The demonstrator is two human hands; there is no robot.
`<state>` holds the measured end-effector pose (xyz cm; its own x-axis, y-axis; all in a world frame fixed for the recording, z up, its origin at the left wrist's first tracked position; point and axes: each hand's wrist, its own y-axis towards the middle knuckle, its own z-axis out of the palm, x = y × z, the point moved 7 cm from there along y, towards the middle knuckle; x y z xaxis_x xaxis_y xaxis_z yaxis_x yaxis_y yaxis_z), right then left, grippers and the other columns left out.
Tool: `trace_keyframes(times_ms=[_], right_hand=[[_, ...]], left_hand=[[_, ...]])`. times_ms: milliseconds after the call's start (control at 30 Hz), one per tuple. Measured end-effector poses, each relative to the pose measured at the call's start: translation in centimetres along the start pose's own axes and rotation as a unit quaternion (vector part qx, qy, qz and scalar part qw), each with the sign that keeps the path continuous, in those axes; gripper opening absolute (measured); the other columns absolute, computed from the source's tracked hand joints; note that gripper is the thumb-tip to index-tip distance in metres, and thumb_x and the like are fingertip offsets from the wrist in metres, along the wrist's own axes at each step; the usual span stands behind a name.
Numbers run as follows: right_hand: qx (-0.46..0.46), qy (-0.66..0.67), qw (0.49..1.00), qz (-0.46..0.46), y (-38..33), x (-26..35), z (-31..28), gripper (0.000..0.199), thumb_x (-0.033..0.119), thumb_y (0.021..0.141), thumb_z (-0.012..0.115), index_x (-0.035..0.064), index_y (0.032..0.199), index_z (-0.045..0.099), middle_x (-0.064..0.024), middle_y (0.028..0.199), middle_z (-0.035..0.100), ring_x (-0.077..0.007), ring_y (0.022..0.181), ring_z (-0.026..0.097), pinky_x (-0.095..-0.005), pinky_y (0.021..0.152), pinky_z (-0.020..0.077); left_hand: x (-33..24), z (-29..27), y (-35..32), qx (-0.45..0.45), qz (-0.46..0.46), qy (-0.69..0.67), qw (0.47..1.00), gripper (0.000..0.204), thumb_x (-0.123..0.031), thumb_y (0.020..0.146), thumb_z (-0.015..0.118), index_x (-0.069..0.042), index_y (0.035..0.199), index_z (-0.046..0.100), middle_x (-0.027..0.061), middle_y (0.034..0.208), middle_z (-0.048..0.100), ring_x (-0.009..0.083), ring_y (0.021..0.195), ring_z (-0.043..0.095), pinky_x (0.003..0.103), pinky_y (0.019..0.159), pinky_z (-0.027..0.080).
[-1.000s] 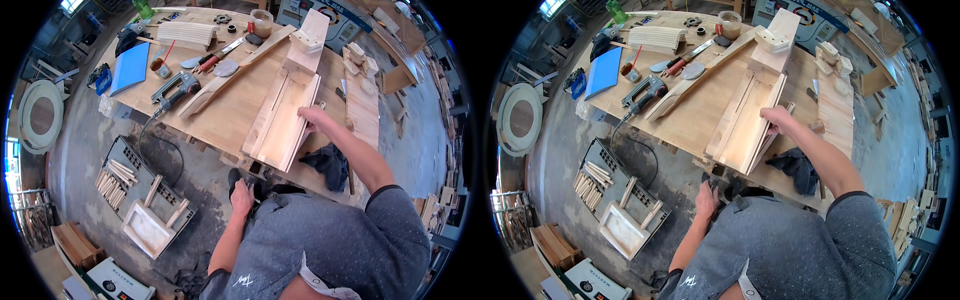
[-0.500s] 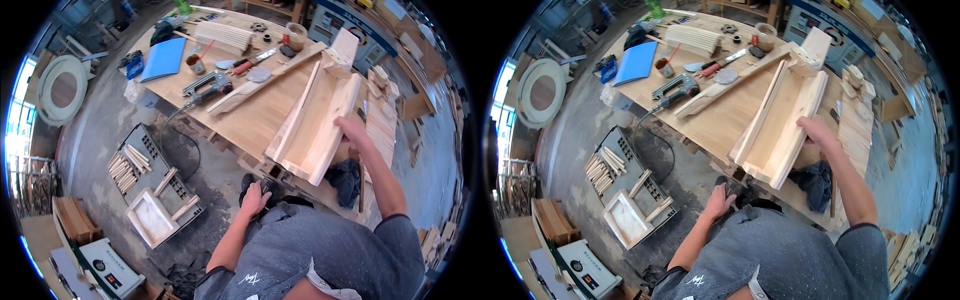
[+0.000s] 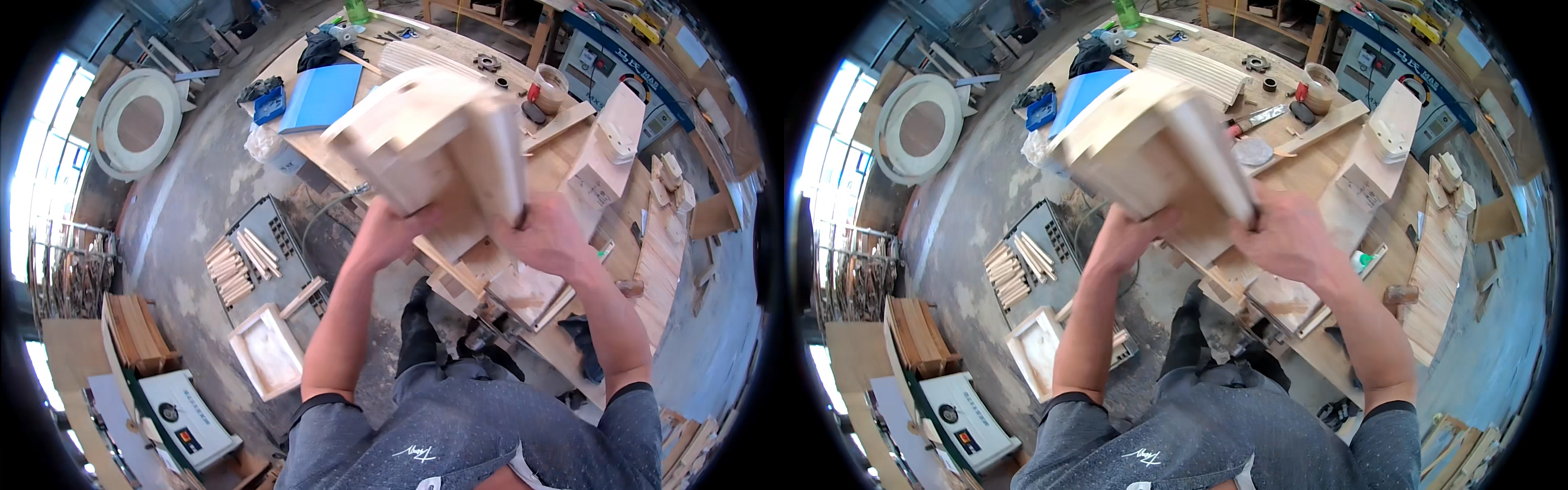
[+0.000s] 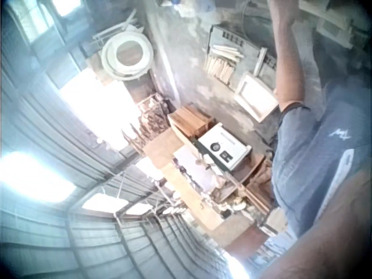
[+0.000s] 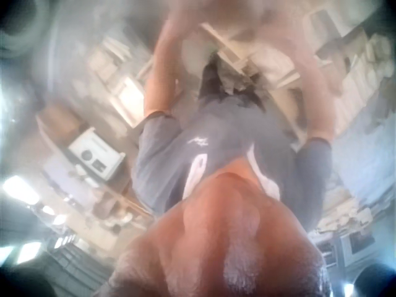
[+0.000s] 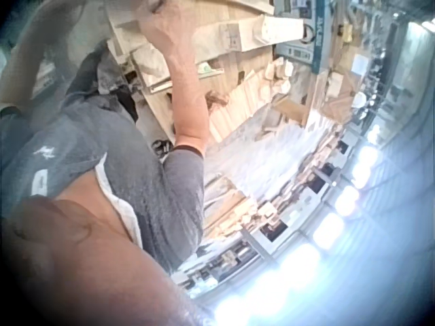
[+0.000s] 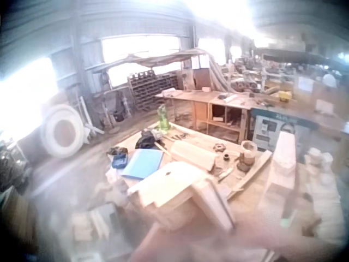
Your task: The person assembles a wooden structure by applying glue to grooves and joints, tapping pieces into place with a mallet, and securing them with a pneumatic nail gun. The process involves handling multiple wooden components, including a fluted column and decorative brackets, on a workbench.
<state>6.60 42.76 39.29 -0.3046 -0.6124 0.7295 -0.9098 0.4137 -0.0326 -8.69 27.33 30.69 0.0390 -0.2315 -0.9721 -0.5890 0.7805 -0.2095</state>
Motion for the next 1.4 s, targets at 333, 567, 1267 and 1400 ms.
trace_keyframes(times_ms=[333,567,1267,1400], right_hand=[[-0.036,0.134,0.99,-0.035,10.4,0.4,9.8,0.05,0.013,0.09,0.073,0.0039,0.138,0.059,-0.0141,0.117,0.072,-0.0183,0.088,0.07,-0.0291,0.074,0.0568],[-0.105,0.169,0.955,0.22,2.8,-9.4,10.5,0.038,0.014,0.094,0.069,-0.0052,0.126,0.065,-0.0118,0.093,0.073,-0.014,0.079,0.068,-0.0285,0.073,0.0545],[-0.14,0.124,0.917,0.352,6.9,-17.1,6.0,0.038,0.025,0.095,0.064,-0.0025,0.121,0.066,-0.013,0.083,0.07,-0.0155,0.077,0.067,-0.0316,0.074,0.0528],[-0.136,0.153,0.954,0.22,20.0,-20.0,4.7,0.041,0.032,0.094,0.062,-0.0002,0.118,0.068,-0.0149,0.091,0.072,-0.0216,0.083,0.069,-0.036,0.078,0.0533]], left_hand=[[7.6,-25.8,5.5,-0.305,-0.035,0.024,0.951,0.023,-0.017,0.09,0.077,-0.001,0.106,0.073,0.0046,0.092,0.071,0.012,0.078,0.067,0.029,0.064,0.054],[3.0,-32.9,20.8,-0.407,0.216,0.156,0.874,0.029,-0.018,0.089,0.077,0.005,0.106,0.071,0.0098,0.096,0.076,0.0203,0.086,0.069,0.034,0.08,0.052],[6.8,-24.9,44.5,-0.217,0.129,0.153,0.955,0.036,-0.022,0.091,0.077,0.008,0.111,0.071,0.0129,0.109,0.074,0.0179,0.095,0.067,0.034,0.081,0.052],[6.5,-25.2,43.9,-0.211,0.123,0.119,0.962,0.041,-0.02,0.09,0.077,0.01,0.118,0.068,0.0156,0.113,0.073,0.0212,0.101,0.067,0.035,0.087,0.052]])
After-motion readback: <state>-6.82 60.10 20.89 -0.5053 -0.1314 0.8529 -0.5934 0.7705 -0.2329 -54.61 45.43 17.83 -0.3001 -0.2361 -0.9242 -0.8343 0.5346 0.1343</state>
